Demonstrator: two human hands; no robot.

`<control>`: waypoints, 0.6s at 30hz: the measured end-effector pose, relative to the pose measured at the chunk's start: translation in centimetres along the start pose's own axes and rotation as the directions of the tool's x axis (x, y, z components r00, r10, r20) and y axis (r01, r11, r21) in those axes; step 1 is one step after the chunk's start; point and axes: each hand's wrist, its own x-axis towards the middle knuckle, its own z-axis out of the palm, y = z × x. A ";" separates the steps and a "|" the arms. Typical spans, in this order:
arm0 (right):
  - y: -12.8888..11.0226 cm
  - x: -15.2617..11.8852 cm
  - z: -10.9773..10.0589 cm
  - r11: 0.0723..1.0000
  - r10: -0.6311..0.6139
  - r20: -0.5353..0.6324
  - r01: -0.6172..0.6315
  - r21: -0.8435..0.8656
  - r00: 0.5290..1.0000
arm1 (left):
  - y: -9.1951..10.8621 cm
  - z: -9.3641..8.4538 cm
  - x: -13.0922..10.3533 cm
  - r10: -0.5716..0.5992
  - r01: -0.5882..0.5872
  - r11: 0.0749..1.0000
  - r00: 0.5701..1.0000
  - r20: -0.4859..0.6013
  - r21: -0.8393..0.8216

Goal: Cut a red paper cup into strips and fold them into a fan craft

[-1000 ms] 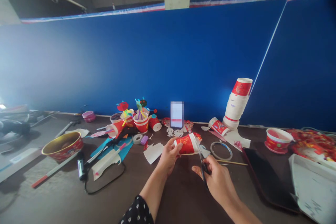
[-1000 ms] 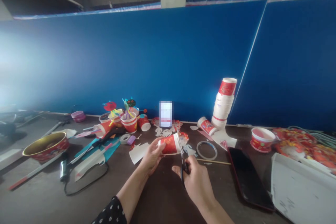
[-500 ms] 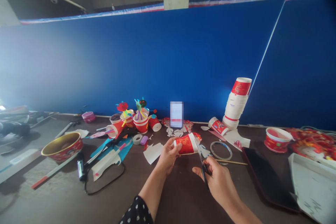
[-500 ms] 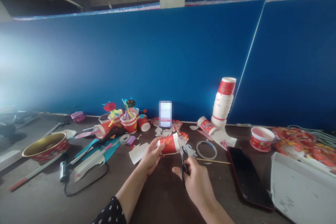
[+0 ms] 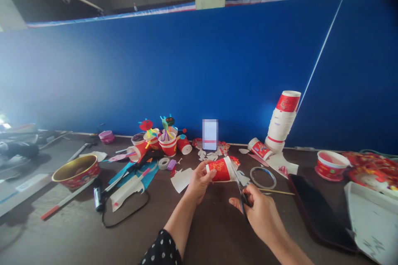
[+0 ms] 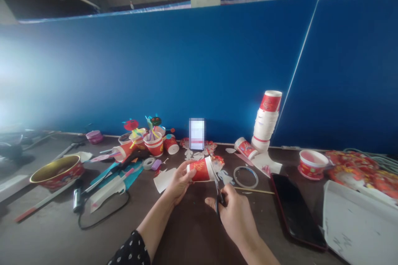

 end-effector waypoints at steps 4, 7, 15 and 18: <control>-0.3 0.1 -0.1 1.000 0.001 -0.017 -0.001 0.000 1.000 | -0.2 0.0 0.0 0.009 -0.009 1.000 1.000 0.019 0.000; -0.4 0.1 -0.2 1.000 0.003 -0.031 -0.003 -0.006 1.000 | -0.3 0.0 0.1 0.007 -0.007 1.000 1.000 0.029 -0.002; -0.3 0.0 0.0 0.999 -0.042 -0.038 0.043 0.027 0.998 | -0.4 -0.1 0.1 0.004 -0.004 1.000 1.000 0.025 0.013; -0.2 0.0 0.1 0.998 -0.043 -0.034 0.044 0.038 0.998 | -0.2 -0.1 0.0 -0.001 0.001 1.000 1.000 0.012 0.007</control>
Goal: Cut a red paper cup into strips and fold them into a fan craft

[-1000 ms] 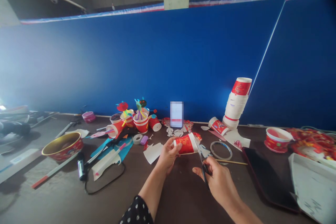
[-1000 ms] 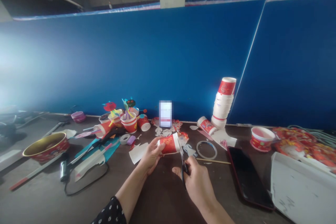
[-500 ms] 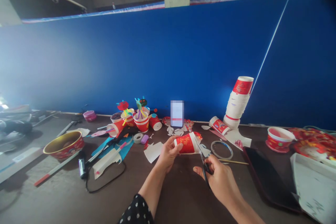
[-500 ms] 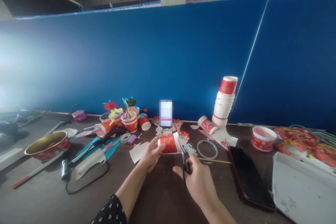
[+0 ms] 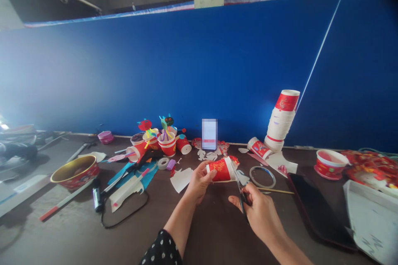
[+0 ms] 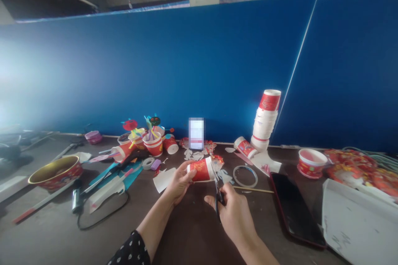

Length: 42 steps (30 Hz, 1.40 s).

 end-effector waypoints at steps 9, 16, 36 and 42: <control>0.2 -0.1 0.2 1.000 0.007 0.034 -0.007 0.011 0.999 | 0.4 0.1 -0.1 -0.026 0.026 1.000 1.000 -0.014 -0.012; 0.1 -0.3 0.2 1.000 0.019 0.050 -0.020 0.012 0.999 | 0.8 0.4 -0.4 -0.063 0.063 0.998 0.998 -0.030 -0.011; 0.1 -0.2 0.7 1.000 0.007 0.011 -0.007 0.018 1.000 | 0.7 1.4 -0.4 -0.101 0.122 0.980 0.986 -0.131 0.158; 0.2 -0.2 0.5 1.000 0.010 -0.002 -0.010 0.009 1.000 | 0.7 1.5 -0.6 -0.123 0.137 0.978 0.988 -0.095 0.160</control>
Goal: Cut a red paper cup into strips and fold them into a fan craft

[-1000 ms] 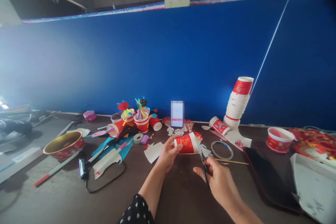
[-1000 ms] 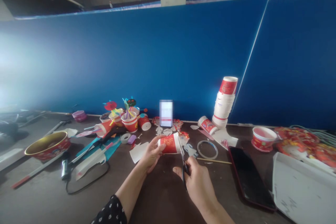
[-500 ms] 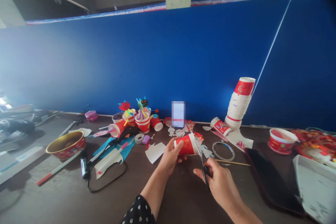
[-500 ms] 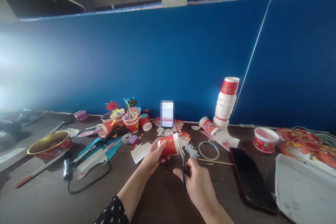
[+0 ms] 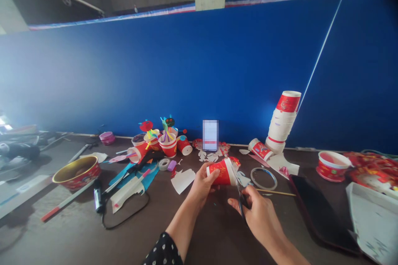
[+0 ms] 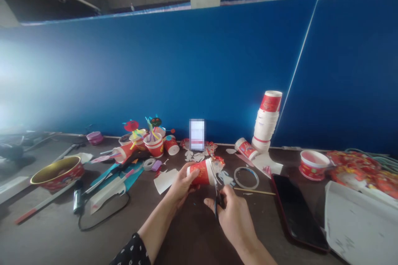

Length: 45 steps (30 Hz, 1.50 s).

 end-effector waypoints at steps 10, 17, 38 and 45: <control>-0.3 0.1 0.0 1.000 0.011 0.002 -0.011 0.012 1.000 | -0.1 0.1 0.0 0.002 -0.001 1.000 1.000 0.005 -0.015; -0.2 -0.1 0.1 1.000 0.014 0.010 -0.014 0.019 1.000 | -0.1 0.2 0.0 0.003 -0.003 1.000 1.000 -0.001 -0.014; -0.4 -0.1 -0.2 0.999 0.003 0.011 -0.002 -0.037 1.000 | -0.2 -0.5 0.5 0.073 -0.072 0.997 0.997 0.022 -0.027; -0.3 0.0 -0.2 0.998 0.040 0.017 -0.039 -0.053 0.999 | -0.3 -0.6 0.4 0.076 -0.077 0.997 0.996 0.051 0.001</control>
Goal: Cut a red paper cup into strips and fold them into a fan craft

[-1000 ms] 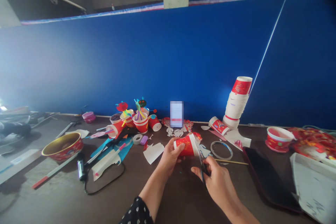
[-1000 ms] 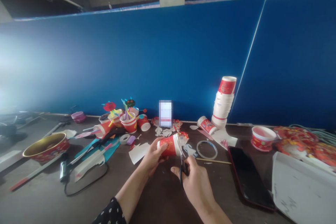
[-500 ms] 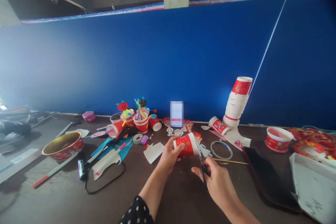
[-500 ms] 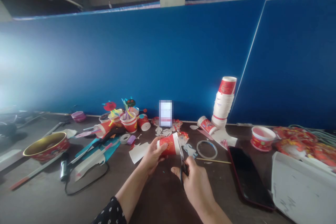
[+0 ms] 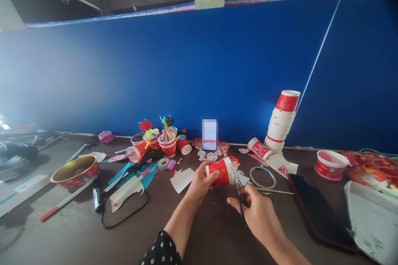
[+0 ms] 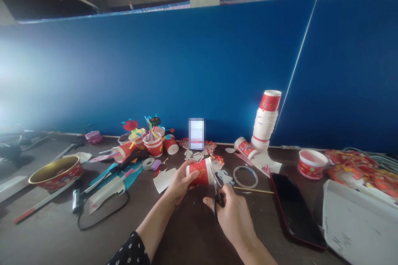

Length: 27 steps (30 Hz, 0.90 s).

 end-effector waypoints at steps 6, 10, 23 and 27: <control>-0.1 0.2 -0.2 1.000 0.013 -0.011 -0.013 -0.008 1.000 | 0.2 0.3 -0.3 -0.022 0.022 1.000 0.999 0.035 -0.007; -0.1 0.3 -0.2 1.000 0.005 -0.010 -0.005 0.002 1.000 | 0.2 0.3 -0.3 -0.015 0.015 1.000 0.999 0.045 -0.004; -0.5 0.1 -0.2 0.998 -0.021 -0.005 0.022 0.058 1.000 | -0.3 0.0 0.2 0.063 -0.060 0.997 0.996 0.068 -0.055; -0.6 0.0 -0.4 0.997 -0.020 0.013 0.019 0.071 1.000 | -0.2 -0.1 0.2 0.110 -0.105 0.993 0.991 0.076 -0.059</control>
